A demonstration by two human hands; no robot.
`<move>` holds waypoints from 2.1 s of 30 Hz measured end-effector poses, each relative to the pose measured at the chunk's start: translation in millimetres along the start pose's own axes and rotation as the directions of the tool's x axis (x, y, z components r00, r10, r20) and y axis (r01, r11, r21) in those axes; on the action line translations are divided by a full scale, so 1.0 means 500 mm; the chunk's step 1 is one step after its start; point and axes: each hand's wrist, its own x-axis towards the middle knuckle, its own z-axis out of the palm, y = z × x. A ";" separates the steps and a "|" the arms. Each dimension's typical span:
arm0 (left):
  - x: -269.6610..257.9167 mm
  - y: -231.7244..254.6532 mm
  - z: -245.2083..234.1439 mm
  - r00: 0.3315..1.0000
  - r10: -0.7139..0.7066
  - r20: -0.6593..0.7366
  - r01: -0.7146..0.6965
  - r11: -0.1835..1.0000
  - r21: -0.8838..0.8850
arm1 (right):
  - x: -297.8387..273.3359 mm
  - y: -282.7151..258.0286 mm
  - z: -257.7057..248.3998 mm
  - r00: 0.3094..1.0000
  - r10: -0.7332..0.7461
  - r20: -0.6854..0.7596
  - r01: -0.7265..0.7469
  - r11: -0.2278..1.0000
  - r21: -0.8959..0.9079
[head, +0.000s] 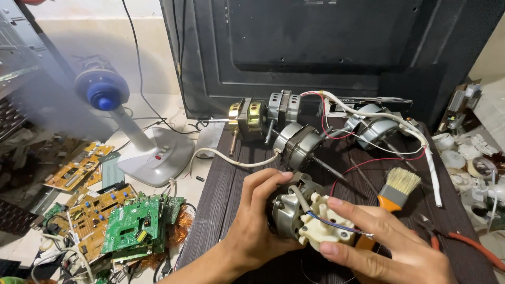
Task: Repairing and cleaning electric motors using a brush and screwdriver.
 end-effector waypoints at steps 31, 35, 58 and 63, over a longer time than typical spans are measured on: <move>0.012 0.000 -0.008 0.997 0.066 0.025 -0.062 0.988 -0.139 | -0.013 0.003 0.025 0.991 0.004 -0.130 0.025 0.976 0.216; 0.008 -0.007 -0.005 0.995 0.094 0.019 -0.089 0.979 -0.183 | -0.004 -0.003 0.030 0.990 0.031 -0.135 0.014 0.945 0.326; 0.043 0.019 0.002 0.999 -0.012 -0.047 -0.004 0.945 -0.328 | 0.025 0.083 -0.053 0.967 0.239 -0.085 -0.245 0.967 -0.068; 0.040 0.010 -0.005 0.995 0.027 -0.099 -0.047 0.978 -0.203 | 0.001 0.110 -0.025 0.926 0.229 0.300 -0.188 0.969 -0.160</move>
